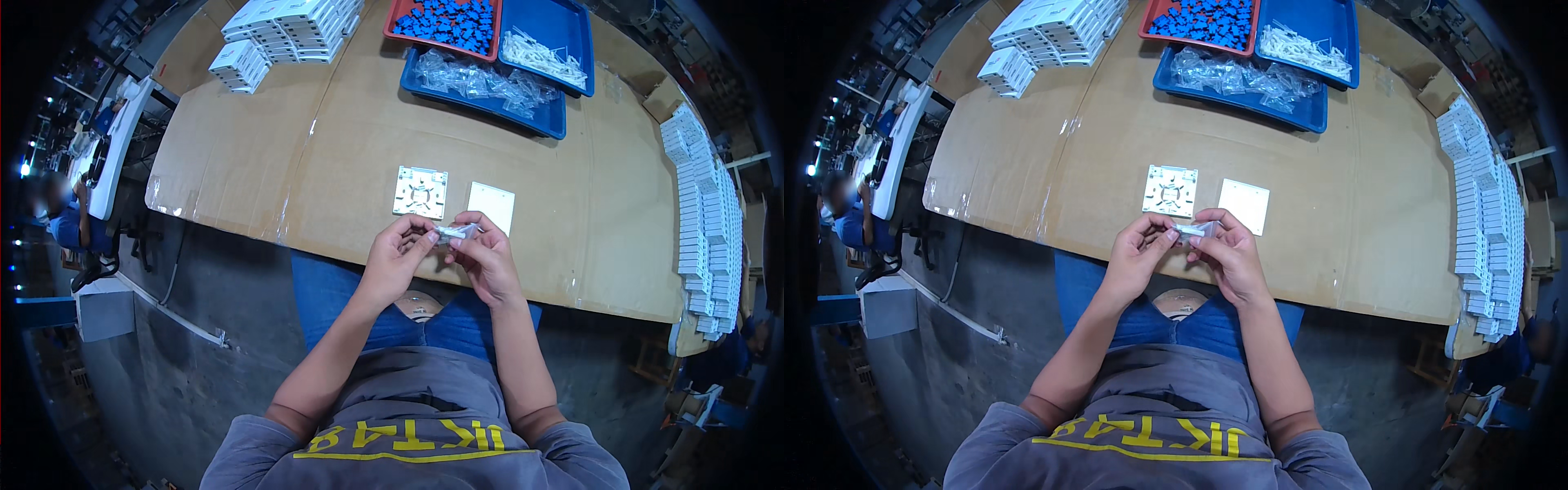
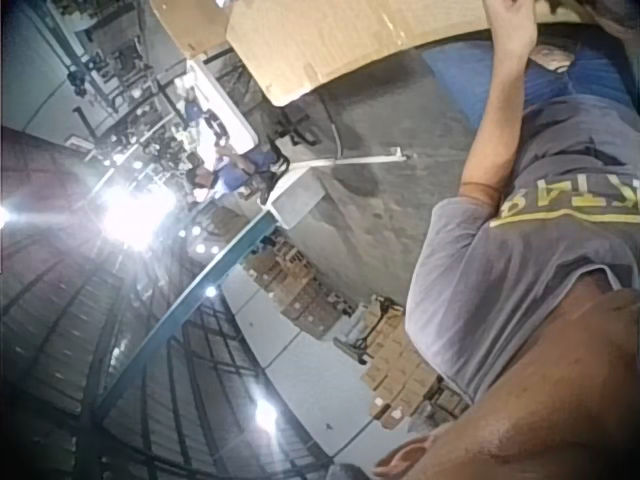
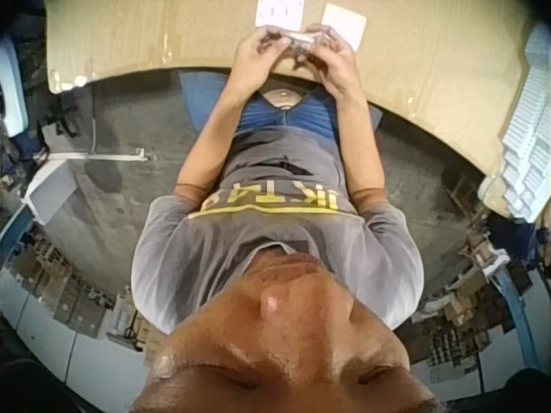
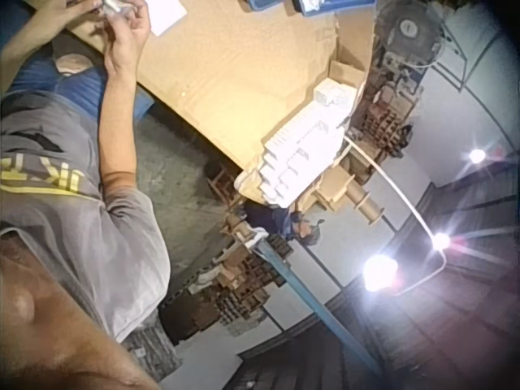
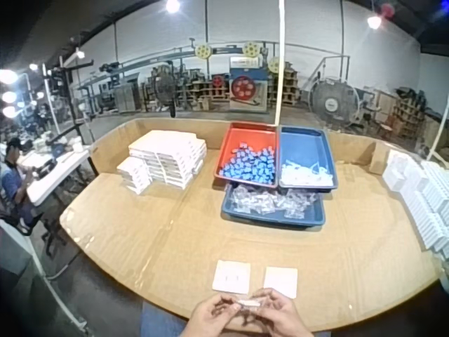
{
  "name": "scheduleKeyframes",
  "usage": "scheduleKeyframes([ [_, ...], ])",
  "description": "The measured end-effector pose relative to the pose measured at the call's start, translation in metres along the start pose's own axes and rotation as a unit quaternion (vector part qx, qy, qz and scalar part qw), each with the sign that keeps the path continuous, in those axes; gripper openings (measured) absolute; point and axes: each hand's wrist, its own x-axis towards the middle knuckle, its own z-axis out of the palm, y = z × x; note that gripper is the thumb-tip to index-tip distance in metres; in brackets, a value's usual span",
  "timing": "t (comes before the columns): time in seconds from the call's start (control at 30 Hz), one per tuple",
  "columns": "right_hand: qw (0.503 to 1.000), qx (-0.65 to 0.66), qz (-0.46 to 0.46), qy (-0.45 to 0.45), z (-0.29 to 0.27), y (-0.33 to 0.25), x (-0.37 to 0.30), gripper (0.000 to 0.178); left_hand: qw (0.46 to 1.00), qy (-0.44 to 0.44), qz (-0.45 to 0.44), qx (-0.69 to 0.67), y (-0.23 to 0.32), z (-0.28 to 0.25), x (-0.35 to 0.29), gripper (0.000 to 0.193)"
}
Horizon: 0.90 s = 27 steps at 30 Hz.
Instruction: Packing small blue components into plastic bags and white boxes.
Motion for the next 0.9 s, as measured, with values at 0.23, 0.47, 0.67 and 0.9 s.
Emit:
scheduleKeyframes([
  [0.23,0.999,0.03,0.011,0.028,0.01,0.0,-0.001,0.025,1.0,0.022,0.008,0.02,0.001,0.001,-0.002,0.01],
  [0.47,0.998,0.037,-0.018,0.055,-0.002,0.012,0.004,0.025,0.999,0.026,0.017,0.042,0.002,0.005,-0.001,0.011],
  [0.67,0.999,-0.036,0.013,0.039,0.014,-0.004,-0.001,0.027,0.995,0.077,0.024,-0.061,-0.003,0.006,0.0,0.018],
  [0.9,0.999,-0.029,0.026,0.029,0.002,0.004,0.0,0.029,0.996,0.065,0.043,-0.053,0.003,0.009,-0.002,0.029],
])
